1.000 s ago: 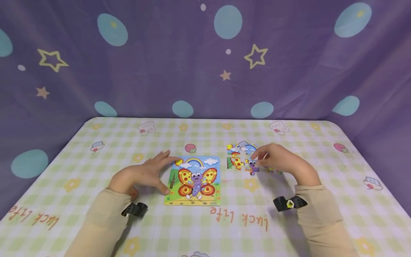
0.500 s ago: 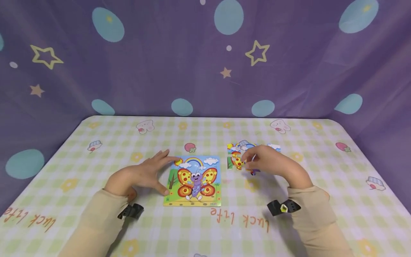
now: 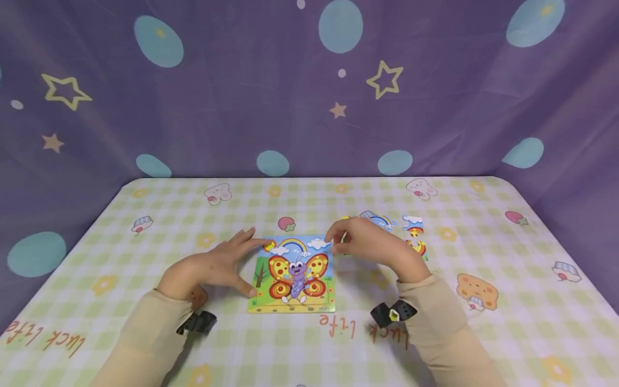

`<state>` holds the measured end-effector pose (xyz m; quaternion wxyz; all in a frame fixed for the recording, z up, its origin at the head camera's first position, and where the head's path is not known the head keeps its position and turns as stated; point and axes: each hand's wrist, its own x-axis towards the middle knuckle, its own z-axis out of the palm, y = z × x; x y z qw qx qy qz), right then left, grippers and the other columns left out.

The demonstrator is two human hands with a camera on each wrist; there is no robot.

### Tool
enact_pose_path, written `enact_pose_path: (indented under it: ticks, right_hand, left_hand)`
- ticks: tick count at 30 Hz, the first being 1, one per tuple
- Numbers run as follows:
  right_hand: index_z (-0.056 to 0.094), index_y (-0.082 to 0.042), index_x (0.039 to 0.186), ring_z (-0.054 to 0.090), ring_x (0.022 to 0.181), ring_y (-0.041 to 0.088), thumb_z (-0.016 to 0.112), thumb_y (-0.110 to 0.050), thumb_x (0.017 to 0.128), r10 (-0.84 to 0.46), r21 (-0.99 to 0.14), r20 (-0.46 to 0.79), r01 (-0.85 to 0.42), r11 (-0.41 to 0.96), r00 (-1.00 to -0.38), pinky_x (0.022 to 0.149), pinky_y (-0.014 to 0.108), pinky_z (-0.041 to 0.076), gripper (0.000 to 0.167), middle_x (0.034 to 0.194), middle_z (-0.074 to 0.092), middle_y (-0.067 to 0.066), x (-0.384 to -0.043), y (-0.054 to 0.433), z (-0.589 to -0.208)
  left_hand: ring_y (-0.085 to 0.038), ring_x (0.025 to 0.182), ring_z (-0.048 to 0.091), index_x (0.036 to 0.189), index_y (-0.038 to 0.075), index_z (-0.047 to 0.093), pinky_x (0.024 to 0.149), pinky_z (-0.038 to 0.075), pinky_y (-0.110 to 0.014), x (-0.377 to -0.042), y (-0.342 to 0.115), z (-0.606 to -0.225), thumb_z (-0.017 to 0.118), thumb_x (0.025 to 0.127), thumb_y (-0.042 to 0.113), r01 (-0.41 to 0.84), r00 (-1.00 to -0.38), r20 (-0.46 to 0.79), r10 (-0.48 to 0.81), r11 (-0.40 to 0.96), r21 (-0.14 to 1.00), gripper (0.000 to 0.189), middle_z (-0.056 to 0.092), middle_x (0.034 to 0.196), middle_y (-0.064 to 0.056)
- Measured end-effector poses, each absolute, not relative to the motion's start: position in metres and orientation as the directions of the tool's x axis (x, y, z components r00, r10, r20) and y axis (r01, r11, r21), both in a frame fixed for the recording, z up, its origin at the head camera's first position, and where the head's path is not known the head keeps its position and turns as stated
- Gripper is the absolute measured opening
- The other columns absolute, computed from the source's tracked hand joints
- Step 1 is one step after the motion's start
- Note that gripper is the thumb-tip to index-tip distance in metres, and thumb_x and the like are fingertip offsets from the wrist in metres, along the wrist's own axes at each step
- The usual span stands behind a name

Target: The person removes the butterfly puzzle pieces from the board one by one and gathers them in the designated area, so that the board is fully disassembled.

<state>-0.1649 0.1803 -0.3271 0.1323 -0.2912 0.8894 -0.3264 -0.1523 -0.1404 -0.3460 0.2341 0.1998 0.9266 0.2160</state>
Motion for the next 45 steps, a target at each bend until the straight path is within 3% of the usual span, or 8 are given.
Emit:
enact_pose_path:
  ticks: [5, 13, 19, 27, 35, 45]
  right_hand:
    - [0.071, -0.003, 0.104, 0.061, 0.08, 0.013, 0.069, -0.007, 0.093, -0.647, -0.665, -0.051, -0.458, 0.59, -0.761, 0.071, 0.029, 0.051, 0.013, 0.089, 0.067, -0.003, -0.163, 0.151, -0.328]
    - [0.071, -0.009, 0.102, 0.054, 0.062, 0.01, 0.071, -0.011, 0.092, -0.563, -0.649, -0.071, -0.39, 0.653, -0.824, 0.057, 0.026, 0.047, 0.01, 0.082, 0.063, -0.004, -0.144, 0.113, -0.327]
    - [0.071, -0.009, 0.103, 0.052, 0.059, 0.01, 0.072, -0.011, 0.091, -0.527, -0.686, -0.068, -0.343, 0.642, -0.847, 0.054, 0.025, 0.045, 0.012, 0.08, 0.063, -0.004, -0.133, 0.096, -0.33]
    - [0.067, -0.003, 0.11, 0.057, 0.068, 0.01, 0.073, -0.005, 0.088, -0.501, -0.727, -0.095, -0.283, 0.625, -0.86, 0.062, 0.024, 0.049, 0.023, 0.084, 0.064, -0.001, -0.127, 0.08, -0.336]
    - [0.065, -0.004, 0.116, 0.058, 0.079, 0.013, 0.078, -0.009, 0.086, -0.509, -0.699, -0.177, -0.257, 0.667, -0.842, 0.072, 0.03, 0.051, 0.034, 0.088, 0.063, 0.001, -0.122, 0.07, -0.344]
    - [0.062, -0.001, 0.123, 0.049, 0.08, 0.018, 0.077, -0.006, 0.085, -0.552, -0.663, -0.19, -0.309, 0.682, -0.812, 0.071, 0.032, 0.043, 0.041, 0.091, 0.053, 0.004, -0.119, 0.067, -0.355]
  left_hand:
    - [-0.041, 0.149, 0.002, 0.154, 0.021, 0.035, 0.118, 0.007, -0.063, -0.151, -0.143, -0.346, 0.091, 0.067, 0.035, 0.27, -0.813, -0.345, 0.47, 0.828, 0.491, 0.103, 0.006, 0.164, -0.02]
    - [-0.041, 0.15, 0.002, 0.154, 0.02, 0.034, 0.117, 0.008, -0.063, -0.151, -0.143, -0.347, 0.09, 0.068, 0.037, 0.277, -0.802, -0.356, 0.479, 0.828, 0.488, 0.104, 0.006, 0.164, -0.02]
    - [-0.042, 0.149, 0.004, 0.154, 0.019, 0.034, 0.117, 0.01, -0.064, -0.154, -0.142, -0.345, 0.089, 0.069, 0.038, 0.303, -0.802, -0.342, 0.489, 0.827, 0.473, 0.103, 0.009, 0.163, -0.022]
    - [-0.041, 0.149, 0.005, 0.155, 0.019, 0.033, 0.117, 0.012, -0.064, -0.156, -0.143, -0.341, 0.089, 0.07, 0.039, 0.301, -0.807, -0.348, 0.477, 0.839, 0.453, 0.103, 0.01, 0.163, -0.02]
    - [-0.041, 0.149, 0.005, 0.154, 0.021, 0.035, 0.117, 0.011, -0.064, -0.155, -0.144, -0.342, 0.089, 0.07, 0.039, 0.289, -0.802, -0.358, 0.478, 0.836, 0.467, 0.101, 0.01, 0.164, -0.02]
    - [-0.04, 0.15, 0.004, 0.154, 0.021, 0.034, 0.117, 0.011, -0.063, -0.155, -0.141, -0.342, 0.089, 0.071, 0.037, 0.289, -0.798, -0.361, 0.482, 0.833, 0.472, 0.101, 0.009, 0.164, -0.019]
